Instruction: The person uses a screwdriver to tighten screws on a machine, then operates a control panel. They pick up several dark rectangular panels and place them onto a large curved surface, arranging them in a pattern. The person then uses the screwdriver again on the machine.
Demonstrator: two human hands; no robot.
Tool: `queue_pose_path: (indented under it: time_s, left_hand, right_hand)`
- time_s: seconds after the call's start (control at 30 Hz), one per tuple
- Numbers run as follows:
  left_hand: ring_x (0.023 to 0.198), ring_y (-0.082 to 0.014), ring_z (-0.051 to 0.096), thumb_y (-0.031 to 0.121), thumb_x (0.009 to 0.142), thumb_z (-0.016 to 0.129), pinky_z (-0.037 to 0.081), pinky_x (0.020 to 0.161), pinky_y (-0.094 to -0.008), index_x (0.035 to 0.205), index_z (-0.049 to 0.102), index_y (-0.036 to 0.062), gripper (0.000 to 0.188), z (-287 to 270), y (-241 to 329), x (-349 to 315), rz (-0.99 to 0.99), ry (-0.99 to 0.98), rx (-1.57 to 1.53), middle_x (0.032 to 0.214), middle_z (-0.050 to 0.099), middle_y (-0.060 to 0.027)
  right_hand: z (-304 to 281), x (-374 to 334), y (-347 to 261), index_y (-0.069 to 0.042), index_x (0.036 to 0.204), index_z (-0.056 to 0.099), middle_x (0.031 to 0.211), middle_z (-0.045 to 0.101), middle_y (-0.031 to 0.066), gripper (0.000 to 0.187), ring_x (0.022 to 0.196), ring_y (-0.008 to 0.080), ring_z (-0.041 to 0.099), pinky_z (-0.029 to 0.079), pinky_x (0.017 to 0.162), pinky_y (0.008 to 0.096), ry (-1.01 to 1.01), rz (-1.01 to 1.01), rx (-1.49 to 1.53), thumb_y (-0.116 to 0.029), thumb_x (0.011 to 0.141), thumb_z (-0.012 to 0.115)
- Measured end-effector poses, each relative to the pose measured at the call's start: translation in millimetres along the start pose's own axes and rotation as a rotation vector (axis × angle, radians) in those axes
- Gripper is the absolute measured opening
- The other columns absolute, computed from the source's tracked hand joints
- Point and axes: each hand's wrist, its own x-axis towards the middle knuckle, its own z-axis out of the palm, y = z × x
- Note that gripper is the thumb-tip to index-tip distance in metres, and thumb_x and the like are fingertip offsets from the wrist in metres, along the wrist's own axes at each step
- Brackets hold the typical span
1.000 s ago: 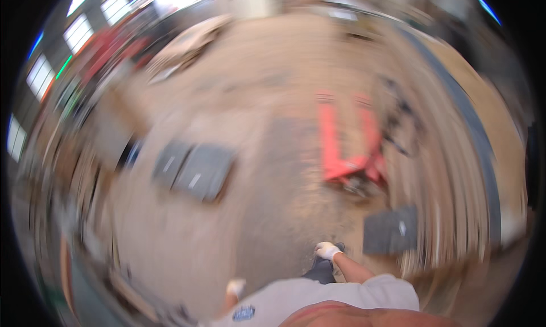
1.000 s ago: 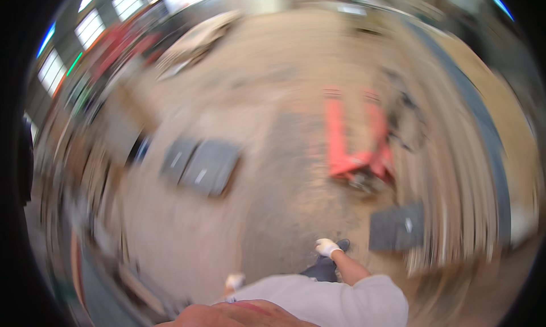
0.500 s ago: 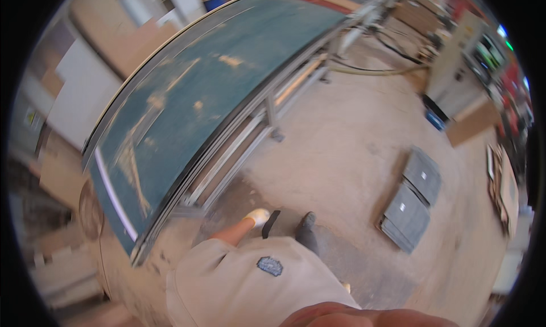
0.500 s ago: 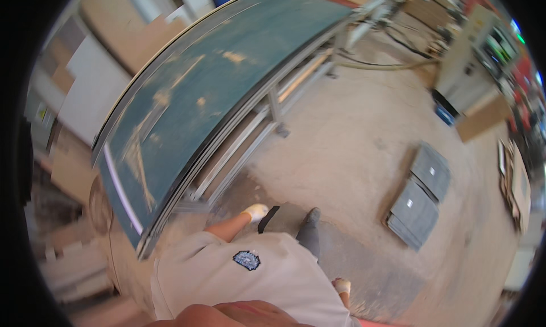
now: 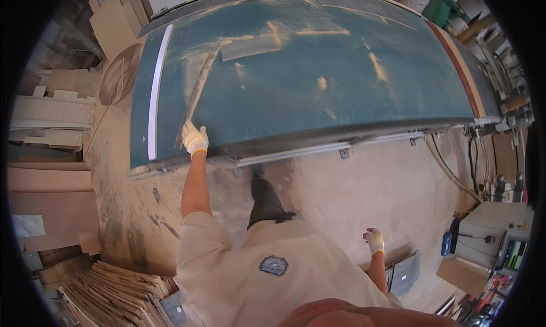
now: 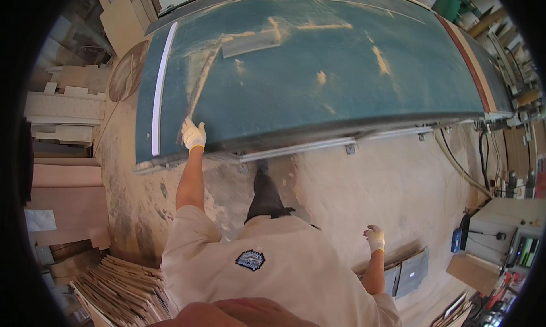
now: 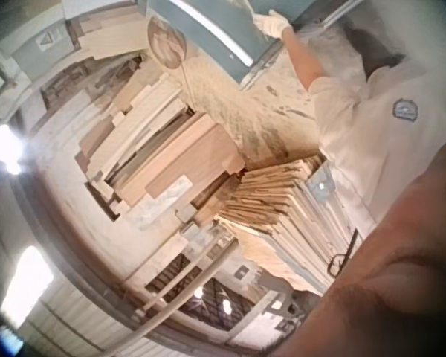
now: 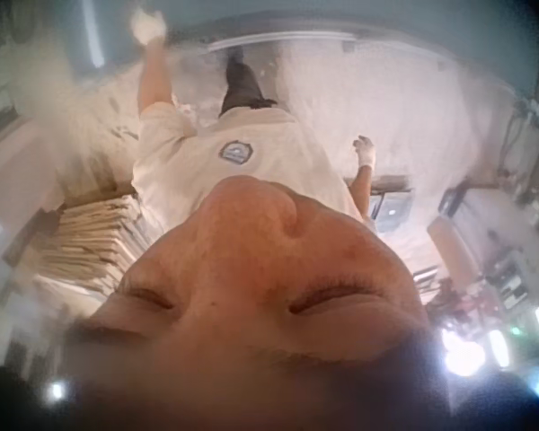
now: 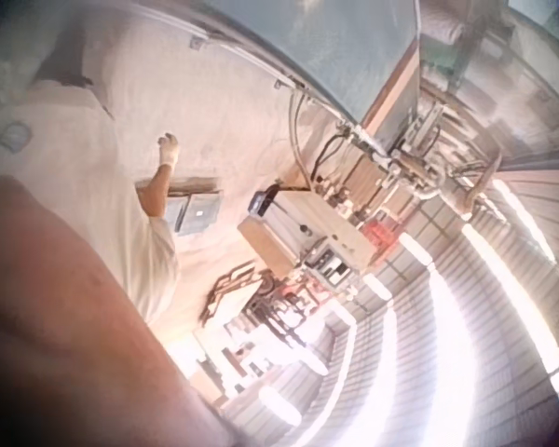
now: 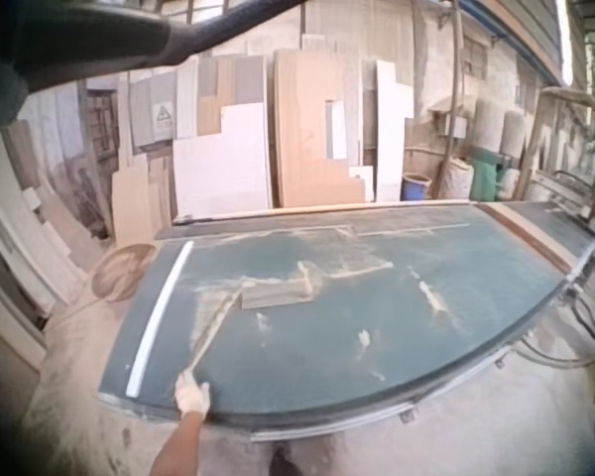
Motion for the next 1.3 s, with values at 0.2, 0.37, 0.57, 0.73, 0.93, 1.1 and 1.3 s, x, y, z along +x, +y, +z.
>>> queue_pose_path:
  time_s: [0.2, 0.37, 0.57, 0.73, 0.93, 1.1, 1.3]
  left_hand:
    - [0.119, -0.0429, 0.058, 0.035, 0.095, 0.071, 0.049, 0.100, -0.0516, 0.126, 0.058, 0.0085, 0.042, 49.3, -21.8, 129.6, -0.040, -0.191, 0.050, 0.123, 0.063, -0.0180]
    - [0.094, -0.0449, 0.067, 0.044, 0.094, 0.070, 0.054, 0.088, -0.0538, 0.128, 0.059, 0.0111, 0.049, 55.6, 3.9, 199.3, 0.128, -0.087, -0.229, 0.119, 0.064, -0.0189]
    - [0.126, -0.0364, 0.054, 0.066, 0.076, 0.079, 0.043, 0.108, -0.0465, 0.137, 0.054, 0.0025, 0.092, 62.8, 112.8, 203.6, 0.276, -0.344, 0.230, 0.130, 0.061, -0.0187]
    - [0.118, -0.0426, 0.067, 0.036, 0.086, 0.074, 0.054, 0.099, -0.0514, 0.130, 0.062, -0.0003, 0.058, 61.2, 132.5, 223.7, -0.019, -0.375, -0.171, 0.133, 0.066, -0.0267]
    - [0.137, -0.0434, 0.048, 0.037, 0.085, 0.077, 0.040, 0.114, -0.0494, 0.150, 0.045, 0.0042, 0.080, 131.1, 243.9, 354.5, 0.758, -0.360, -0.121, 0.147, 0.051, -0.0255]
    - [0.148, -0.0445, 0.036, 0.048, 0.084, 0.077, 0.032, 0.120, -0.0524, 0.160, 0.030, 0.0013, 0.101, 162.0, 300.4, 386.2, 1.063, -0.463, 0.233, 0.160, 0.038, -0.0283]
    - [0.148, -0.0415, 0.037, 0.061, 0.082, 0.075, 0.038, 0.113, -0.0611, 0.166, 0.018, 0.0141, 0.112, 141.8, 247.1, 275.7, 1.084, -0.343, 0.259, 0.161, 0.034, -0.0246]
  right_hand:
    - [152.2, 10.2, -170.2, 0.001, 0.126, 0.066, 0.099, 0.076, 0.0124, 0.036, 0.086, 0.0210, 0.073, 0.057, 0.074, 0.0333, -0.400, -0.010, -0.079, -0.006, 0.092, 0.056]
    - [216.0, -20.0, -221.7, 0.003, 0.122, 0.067, 0.099, 0.076, 0.0137, 0.034, 0.086, 0.0201, 0.073, 0.056, 0.075, 0.0324, -0.478, 0.103, -0.129, -0.005, 0.091, 0.056]
    - [219.9, -62.1, -223.1, 0.004, 0.124, 0.067, 0.100, 0.076, 0.0135, 0.038, 0.086, 0.0208, 0.073, 0.057, 0.075, 0.0340, -0.122, 0.333, 0.132, -0.006, 0.090, 0.053]
    - [246.1, -106.0, -208.8, 0.001, 0.124, 0.069, 0.102, 0.077, 0.0113, 0.037, 0.087, 0.0214, 0.075, 0.058, 0.077, 0.0335, -0.167, 0.438, 0.110, -0.012, 0.093, 0.056]
    - [291.6, -131.5, -206.1, -0.005, 0.129, 0.069, 0.108, 0.078, 0.0084, 0.040, 0.093, 0.0188, 0.076, 0.058, 0.086, 0.0345, -0.242, 0.447, -0.015, -0.019, 0.094, 0.058]
    - [331.8, -178.5, -199.9, -0.005, 0.126, 0.072, 0.106, 0.079, 0.0101, 0.039, 0.094, 0.0196, 0.075, 0.057, 0.088, 0.0352, -0.043, 0.480, 0.186, -0.020, 0.092, 0.058]
    - [401.6, -224.2, -182.5, -0.003, 0.119, 0.073, 0.105, 0.078, 0.0119, 0.037, 0.094, 0.0206, 0.075, 0.057, 0.088, 0.0368, -0.037, 0.462, 0.297, -0.022, 0.091, 0.058]
